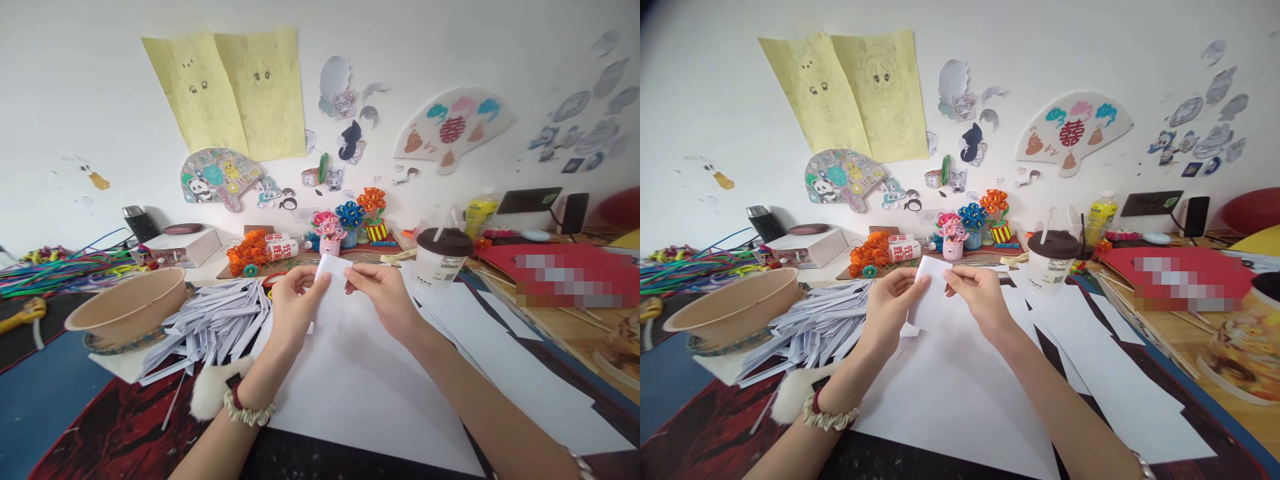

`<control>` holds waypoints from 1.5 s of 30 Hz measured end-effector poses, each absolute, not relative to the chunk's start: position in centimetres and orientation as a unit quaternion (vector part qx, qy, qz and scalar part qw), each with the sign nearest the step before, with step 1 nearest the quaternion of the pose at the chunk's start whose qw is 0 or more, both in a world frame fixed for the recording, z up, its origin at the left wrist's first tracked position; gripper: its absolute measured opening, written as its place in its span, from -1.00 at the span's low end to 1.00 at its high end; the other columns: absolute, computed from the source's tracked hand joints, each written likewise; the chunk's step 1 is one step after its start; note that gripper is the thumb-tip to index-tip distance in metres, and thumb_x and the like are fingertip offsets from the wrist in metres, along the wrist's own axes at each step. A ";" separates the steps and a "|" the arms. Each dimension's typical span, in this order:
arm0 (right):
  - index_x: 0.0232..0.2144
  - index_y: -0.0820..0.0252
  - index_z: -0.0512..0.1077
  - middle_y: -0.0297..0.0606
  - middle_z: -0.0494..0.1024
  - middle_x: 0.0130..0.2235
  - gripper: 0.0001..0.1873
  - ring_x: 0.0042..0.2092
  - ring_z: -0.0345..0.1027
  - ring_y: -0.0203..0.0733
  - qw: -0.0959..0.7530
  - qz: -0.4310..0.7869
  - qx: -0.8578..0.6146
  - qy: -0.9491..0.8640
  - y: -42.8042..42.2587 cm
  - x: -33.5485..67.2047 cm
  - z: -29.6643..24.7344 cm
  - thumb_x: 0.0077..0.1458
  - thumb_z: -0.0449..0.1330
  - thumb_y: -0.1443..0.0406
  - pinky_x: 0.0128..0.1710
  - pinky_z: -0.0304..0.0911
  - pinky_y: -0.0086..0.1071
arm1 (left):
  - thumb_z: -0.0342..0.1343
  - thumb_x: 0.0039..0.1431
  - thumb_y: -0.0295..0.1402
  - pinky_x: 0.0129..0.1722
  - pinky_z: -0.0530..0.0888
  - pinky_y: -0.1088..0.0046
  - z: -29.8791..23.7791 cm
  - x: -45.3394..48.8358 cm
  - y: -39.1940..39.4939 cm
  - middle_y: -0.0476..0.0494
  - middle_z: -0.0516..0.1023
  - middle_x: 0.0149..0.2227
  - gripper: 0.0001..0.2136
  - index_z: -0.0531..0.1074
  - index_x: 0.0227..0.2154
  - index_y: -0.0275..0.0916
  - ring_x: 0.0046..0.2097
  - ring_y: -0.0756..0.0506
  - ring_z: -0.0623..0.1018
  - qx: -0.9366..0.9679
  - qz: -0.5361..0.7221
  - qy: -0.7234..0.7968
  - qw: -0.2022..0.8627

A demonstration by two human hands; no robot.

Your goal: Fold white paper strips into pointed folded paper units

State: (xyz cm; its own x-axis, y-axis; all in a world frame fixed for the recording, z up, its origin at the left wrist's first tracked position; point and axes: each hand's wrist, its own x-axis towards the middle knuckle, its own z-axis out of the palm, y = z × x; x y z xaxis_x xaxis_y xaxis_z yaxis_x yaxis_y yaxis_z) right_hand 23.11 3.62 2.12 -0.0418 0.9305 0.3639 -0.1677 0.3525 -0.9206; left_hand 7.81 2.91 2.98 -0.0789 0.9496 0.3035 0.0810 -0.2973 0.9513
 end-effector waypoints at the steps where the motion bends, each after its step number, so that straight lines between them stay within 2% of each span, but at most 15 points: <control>1: -0.57 0.22 0.48 -0.33 0.41 -0.52 -0.72 -0.41 0.28 -0.27 0.604 0.455 -0.340 -0.559 3.6 23.1 2.1 -0.01 0.29 0.13 -0.31 0.20 -0.34 | 0.27 -0.01 -0.22 -0.37 0.41 0.47 3.0 7.8 2.9 -0.21 0.61 -0.32 -0.73 0.52 -0.32 -0.32 -0.31 -0.09 0.54 0.564 0.576 0.456 0.377; 18: -0.49 0.21 0.55 -0.34 0.47 -0.51 -0.85 -0.42 0.32 -0.29 0.655 0.393 -0.339 -0.549 3.4 23.1 2.5 -0.01 0.30 0.23 -0.35 0.29 -0.37 | 0.29 -0.03 -0.23 -0.36 0.41 0.48 3.1 8.0 2.6 -0.17 0.60 -0.32 -0.75 0.51 -0.34 -0.30 -0.33 -0.06 0.53 0.551 0.586 0.436 0.404; 45: -0.54 0.19 0.53 -0.34 0.47 -0.54 -0.82 -0.42 0.34 -0.26 0.648 0.393 -0.347 -0.552 3.2 23.2 2.7 0.00 0.29 0.21 -0.34 0.31 -0.34 | 0.28 -0.02 -0.22 -0.36 0.42 0.48 3.2 8.0 2.5 -0.19 0.61 -0.30 -0.75 0.52 -0.33 -0.30 -0.33 -0.06 0.53 0.555 0.595 0.422 0.401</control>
State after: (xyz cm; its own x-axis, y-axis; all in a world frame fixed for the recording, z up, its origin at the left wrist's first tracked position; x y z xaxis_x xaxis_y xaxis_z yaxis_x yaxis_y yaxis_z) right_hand 23.19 3.25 2.71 0.0815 0.8926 0.4434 -0.1258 0.4505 -0.8838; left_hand 8.01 2.46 3.24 -0.0632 0.9446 0.3221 -0.0086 -0.3232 0.9463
